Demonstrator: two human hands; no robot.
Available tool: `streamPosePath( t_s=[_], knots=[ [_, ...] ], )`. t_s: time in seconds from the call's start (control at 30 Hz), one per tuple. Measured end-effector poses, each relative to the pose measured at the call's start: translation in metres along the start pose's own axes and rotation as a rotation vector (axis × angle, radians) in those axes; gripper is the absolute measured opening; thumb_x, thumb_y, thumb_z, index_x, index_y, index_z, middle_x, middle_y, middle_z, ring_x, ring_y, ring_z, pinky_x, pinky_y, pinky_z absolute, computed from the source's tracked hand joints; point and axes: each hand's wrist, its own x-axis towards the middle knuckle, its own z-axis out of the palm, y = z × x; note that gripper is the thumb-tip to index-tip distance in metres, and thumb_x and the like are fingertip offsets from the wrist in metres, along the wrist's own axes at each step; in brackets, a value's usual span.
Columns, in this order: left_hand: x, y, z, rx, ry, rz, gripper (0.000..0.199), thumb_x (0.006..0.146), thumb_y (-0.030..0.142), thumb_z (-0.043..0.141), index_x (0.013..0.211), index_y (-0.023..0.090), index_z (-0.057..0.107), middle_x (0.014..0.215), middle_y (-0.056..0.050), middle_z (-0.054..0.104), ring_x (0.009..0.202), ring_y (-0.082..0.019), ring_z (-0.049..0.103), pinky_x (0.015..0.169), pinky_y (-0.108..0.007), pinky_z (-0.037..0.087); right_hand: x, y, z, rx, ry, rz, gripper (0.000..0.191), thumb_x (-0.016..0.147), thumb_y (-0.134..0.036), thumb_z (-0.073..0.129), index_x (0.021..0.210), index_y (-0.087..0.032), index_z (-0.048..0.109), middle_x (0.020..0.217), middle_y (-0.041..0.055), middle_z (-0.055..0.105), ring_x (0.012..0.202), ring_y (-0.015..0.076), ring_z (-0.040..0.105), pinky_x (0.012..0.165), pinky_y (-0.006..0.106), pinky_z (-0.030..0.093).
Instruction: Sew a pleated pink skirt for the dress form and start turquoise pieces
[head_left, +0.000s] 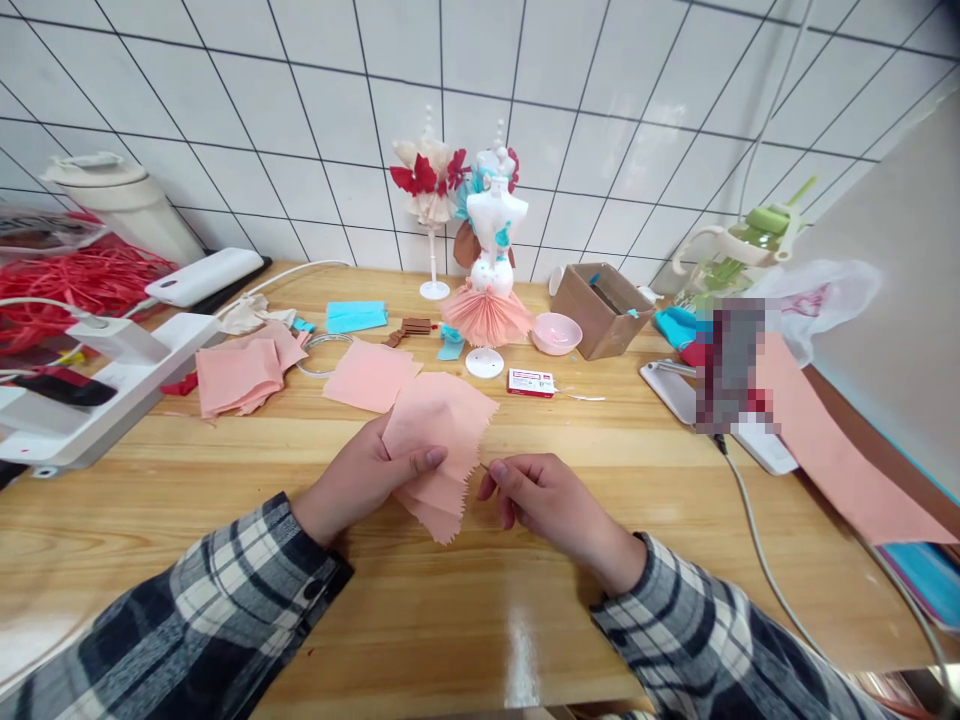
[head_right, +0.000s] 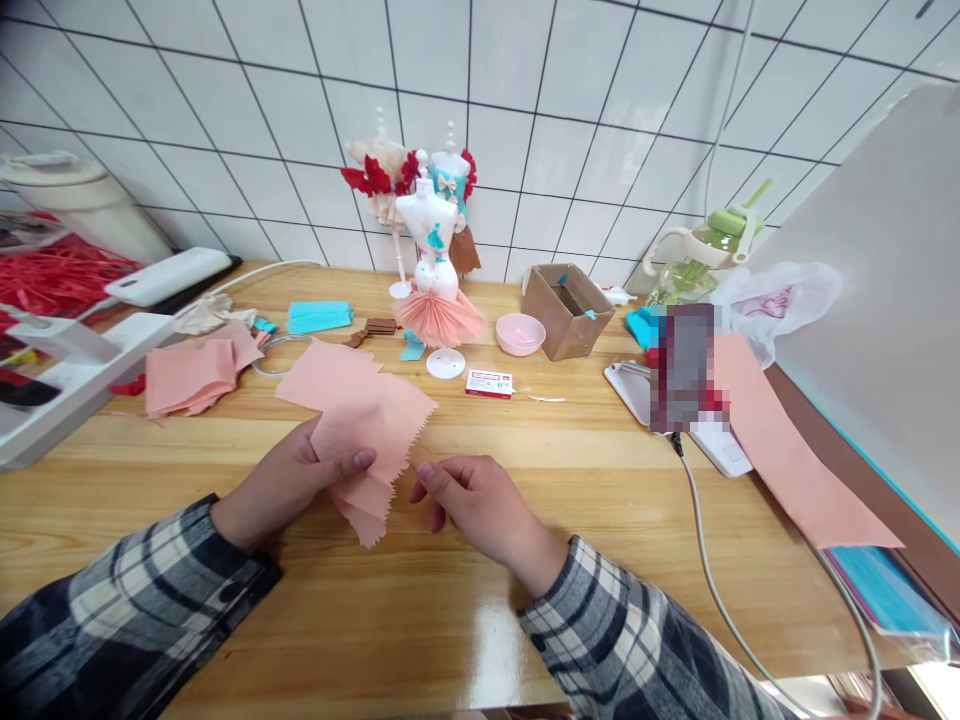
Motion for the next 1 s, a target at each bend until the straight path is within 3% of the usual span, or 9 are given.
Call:
streamPosePath(
  t_s=[0.5, 1.0],
  knots=[
    [0.0015, -0.0009, 0.0010, 0.043, -0.026, 0.016, 0.046, 0.066, 0.048, 0.075, 0.097, 0.016, 0.063, 0.088, -0.006, 0.074, 0.076, -0.023, 0.067, 0.059, -0.027, 0.053, -0.0012, -0.0012, 0.0009, 0.009, -0.058, 0.012, 0.053, 0.086, -0.061, 0.047, 0.081, -0.012, 0.068, 0.054, -0.0014, 0.057, 0.042, 0.0056, 0.035, 0.043, 0.020, 0.026],
    [0.0017, -0.0053, -0.0004, 0.046, -0.043, 0.035, 0.045, 0.068, 0.048, 0.074, 0.098, 0.016, 0.064, 0.093, -0.007, 0.074, 0.080, -0.024, 0.067, 0.063, -0.028, 0.054, -0.0027, -0.0042, 0.0009, 0.020, -0.058, 0.009, 0.055, 0.086, -0.062, 0.047, 0.082, -0.012, 0.069, 0.052, -0.0016, 0.056, 0.042, 0.0056, 0.035, 0.042, 0.020, 0.027]
  ],
)
